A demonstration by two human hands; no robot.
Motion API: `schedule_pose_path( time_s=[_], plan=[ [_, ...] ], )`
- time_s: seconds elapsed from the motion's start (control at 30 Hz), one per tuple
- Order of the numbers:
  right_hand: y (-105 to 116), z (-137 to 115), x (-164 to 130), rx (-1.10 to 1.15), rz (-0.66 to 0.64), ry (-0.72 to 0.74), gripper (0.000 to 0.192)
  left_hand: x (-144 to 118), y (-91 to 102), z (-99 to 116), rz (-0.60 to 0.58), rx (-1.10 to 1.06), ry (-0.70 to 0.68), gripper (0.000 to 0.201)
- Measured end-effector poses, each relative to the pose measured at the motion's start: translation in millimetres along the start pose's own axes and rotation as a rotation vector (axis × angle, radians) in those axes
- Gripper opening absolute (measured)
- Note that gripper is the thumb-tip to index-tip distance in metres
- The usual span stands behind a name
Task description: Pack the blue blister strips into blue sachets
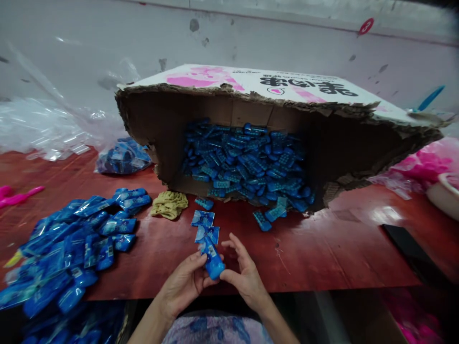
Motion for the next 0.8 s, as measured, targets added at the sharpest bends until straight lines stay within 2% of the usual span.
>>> schedule_pose_path(
  time_s=[0.17,0.33,0.47,0.63,0.73,0.8],
  plan=[
    [2,-5,4,0.023,-0.186,-0.042,0.092,1,-4.1,3,-0.173,0.039,0.081,0.025],
    [2,1,6,0.074,-0.276,-0.097,0.091,4,-7.0,1,-0.248,0.016,0.087,0.029],
    [-1,5,7,0.136,-0.245,-0.082,0.081,4,-7.3,-5,-0.161,-0.011,0.043,0.023],
    [-6,4,6,0.082,-0.214,-0.028,0.068,3,-9.8,-16,-0.045,-0.063,-0.03,0.017],
    [-4,1,10,-0.071,-0.207,0.029,0.061,0,-6.0,-11,0.021,-0.121,-0.078,0.017],
    [-1,-2,16,-0.282,-0.15,0.094,0.049,-5,6.9,6,0.148,-0.227,-0.179,0.014]
  ],
)
Point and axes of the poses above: each hand's wrist, its own x-axis towards the middle knuckle, its own y-axis out of the back of the hand, z = x × y, the point moved 3 cm from there along x, towards the middle knuckle, and after that the axes turned 1 degree about y, right-handed, at the moved point
